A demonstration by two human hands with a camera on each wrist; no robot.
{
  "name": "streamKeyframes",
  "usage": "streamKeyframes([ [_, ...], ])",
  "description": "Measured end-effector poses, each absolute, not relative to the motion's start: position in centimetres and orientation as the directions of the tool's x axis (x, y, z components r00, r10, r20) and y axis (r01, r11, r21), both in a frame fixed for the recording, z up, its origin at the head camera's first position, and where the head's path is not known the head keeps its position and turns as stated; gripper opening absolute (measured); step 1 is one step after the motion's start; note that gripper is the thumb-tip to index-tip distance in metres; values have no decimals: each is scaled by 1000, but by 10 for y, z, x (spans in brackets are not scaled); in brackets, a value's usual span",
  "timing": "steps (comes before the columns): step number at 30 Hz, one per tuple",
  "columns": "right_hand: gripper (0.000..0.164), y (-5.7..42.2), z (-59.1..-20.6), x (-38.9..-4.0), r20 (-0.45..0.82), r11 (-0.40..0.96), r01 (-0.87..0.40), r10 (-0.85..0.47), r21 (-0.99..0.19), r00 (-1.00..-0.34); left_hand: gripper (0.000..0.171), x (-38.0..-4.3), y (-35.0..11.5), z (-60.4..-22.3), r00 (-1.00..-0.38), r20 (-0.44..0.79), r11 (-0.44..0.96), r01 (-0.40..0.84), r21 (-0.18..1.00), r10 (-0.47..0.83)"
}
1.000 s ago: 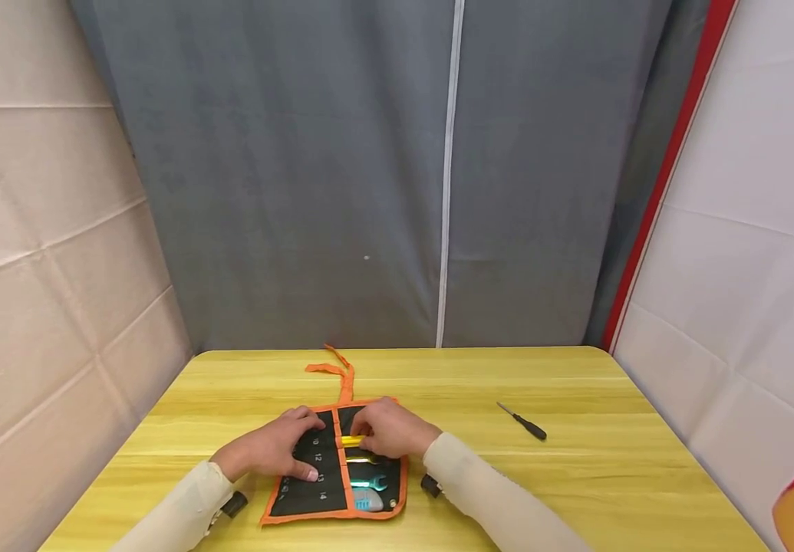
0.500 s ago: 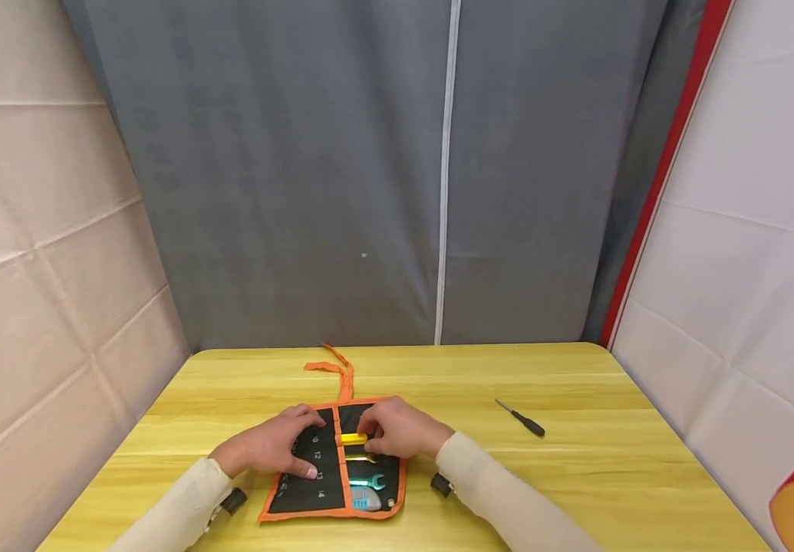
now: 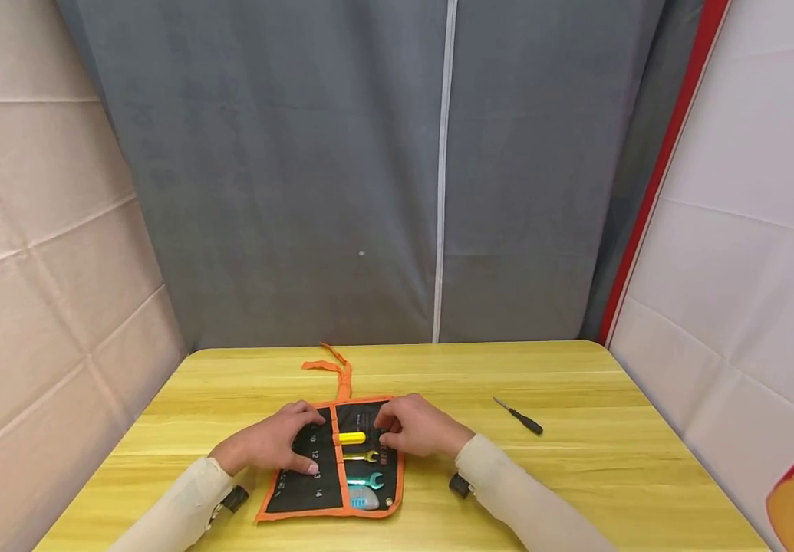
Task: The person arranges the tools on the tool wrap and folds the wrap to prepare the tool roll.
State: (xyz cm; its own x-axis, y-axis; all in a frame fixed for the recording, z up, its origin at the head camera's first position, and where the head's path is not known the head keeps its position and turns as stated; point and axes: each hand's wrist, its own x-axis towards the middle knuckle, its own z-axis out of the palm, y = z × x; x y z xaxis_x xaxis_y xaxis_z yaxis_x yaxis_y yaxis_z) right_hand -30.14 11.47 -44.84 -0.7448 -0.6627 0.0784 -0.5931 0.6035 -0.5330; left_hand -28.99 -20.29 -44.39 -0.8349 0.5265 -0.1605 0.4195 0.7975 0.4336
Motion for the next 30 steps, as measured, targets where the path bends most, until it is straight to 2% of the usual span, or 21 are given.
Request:
streamKeyframes([
  [7,21,131,-450,-302,102,603,-573,-635,-555,-766,82,-290,-203,-444,-844,-146,799,412,437,515],
  [17,13,161,-449,-302,203,629,-591,-579,-505,-790,83,-292,-206,-447,-865,-174,813,348,467,470],
  [24,11,182,-452,-303,269,639,-603,-548,-477,-792,82,-293,-207,-447,-868,-146,809,366,461,475],
  [30,12,195,-451,-300,250,669,-557,-504,-492,-827,80,-295,-207,-448,-876,-121,805,365,468,467],
])
